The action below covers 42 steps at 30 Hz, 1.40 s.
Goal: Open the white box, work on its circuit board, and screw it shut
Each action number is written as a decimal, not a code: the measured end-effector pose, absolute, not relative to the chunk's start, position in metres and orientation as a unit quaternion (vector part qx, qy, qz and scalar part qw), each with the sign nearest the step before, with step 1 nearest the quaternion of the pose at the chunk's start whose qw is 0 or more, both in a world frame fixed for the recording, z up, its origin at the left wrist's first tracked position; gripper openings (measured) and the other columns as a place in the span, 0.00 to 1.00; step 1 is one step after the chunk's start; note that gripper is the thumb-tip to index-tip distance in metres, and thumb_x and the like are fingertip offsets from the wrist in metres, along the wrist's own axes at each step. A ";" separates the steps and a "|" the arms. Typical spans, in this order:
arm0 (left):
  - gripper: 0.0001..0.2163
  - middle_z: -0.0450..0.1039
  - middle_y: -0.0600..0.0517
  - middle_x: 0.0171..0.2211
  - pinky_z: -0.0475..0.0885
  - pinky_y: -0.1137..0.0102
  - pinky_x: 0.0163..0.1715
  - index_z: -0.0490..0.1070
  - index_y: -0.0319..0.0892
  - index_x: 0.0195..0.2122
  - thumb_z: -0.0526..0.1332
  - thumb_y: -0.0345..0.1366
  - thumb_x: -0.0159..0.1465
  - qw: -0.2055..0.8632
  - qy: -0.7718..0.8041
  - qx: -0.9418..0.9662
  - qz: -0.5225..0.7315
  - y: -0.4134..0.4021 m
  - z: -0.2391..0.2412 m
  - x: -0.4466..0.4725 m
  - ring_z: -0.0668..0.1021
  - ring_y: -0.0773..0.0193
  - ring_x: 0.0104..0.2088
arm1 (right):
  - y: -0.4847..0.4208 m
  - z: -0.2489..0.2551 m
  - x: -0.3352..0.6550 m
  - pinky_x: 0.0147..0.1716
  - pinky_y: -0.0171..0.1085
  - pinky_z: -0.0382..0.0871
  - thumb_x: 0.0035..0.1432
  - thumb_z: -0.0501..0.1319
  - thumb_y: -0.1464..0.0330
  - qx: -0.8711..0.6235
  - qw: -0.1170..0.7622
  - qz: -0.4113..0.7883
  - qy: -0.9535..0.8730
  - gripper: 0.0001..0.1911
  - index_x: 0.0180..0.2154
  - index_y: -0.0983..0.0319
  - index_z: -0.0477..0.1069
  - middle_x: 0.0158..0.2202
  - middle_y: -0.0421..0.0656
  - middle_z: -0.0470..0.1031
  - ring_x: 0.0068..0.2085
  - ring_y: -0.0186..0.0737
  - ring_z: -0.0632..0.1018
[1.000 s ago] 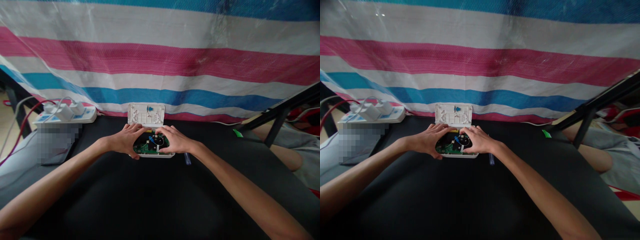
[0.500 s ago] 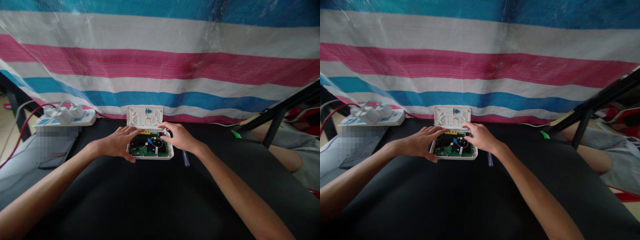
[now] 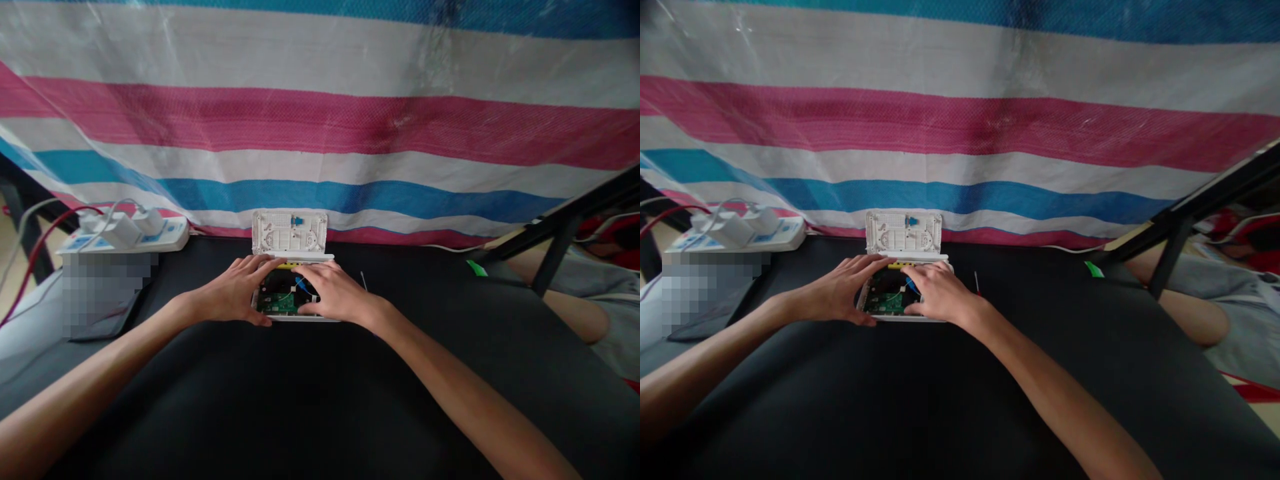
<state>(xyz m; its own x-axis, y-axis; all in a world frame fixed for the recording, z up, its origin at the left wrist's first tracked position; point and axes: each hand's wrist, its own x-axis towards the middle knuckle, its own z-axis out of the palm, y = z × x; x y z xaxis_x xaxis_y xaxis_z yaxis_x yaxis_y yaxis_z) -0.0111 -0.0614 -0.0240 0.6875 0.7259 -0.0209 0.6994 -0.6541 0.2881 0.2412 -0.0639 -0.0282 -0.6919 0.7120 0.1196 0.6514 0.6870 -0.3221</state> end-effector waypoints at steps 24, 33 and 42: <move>0.39 0.61 0.42 0.58 0.63 0.51 0.56 0.61 0.44 0.56 0.72 0.48 0.44 0.146 0.374 0.912 0.086 -0.058 -0.030 -0.012 0.65 0.43 0.57 | -0.051 -0.035 0.245 0.51 0.48 0.61 0.51 0.71 0.56 -0.338 0.131 0.106 -0.926 0.30 0.50 0.61 0.64 0.46 0.48 0.78 0.48 0.50 0.77; 0.38 0.62 0.43 0.57 0.62 0.51 0.56 0.62 0.44 0.55 0.72 0.47 0.43 0.148 0.372 0.913 0.086 -0.057 -0.032 -0.012 0.65 0.43 0.56 | -0.054 -0.035 0.245 0.51 0.46 0.60 0.51 0.71 0.57 -0.343 0.139 0.108 -0.923 0.29 0.50 0.60 0.64 0.45 0.47 0.77 0.48 0.49 0.77; 0.48 0.60 0.39 0.62 0.59 0.49 0.59 0.52 0.45 0.66 0.71 0.50 0.45 0.138 0.399 0.905 0.055 -0.060 -0.024 -0.010 0.65 0.40 0.60 | -0.051 -0.034 0.249 0.51 0.47 0.63 0.48 0.72 0.57 -0.356 0.167 0.163 -0.905 0.29 0.47 0.58 0.63 0.46 0.46 0.76 0.47 0.49 0.76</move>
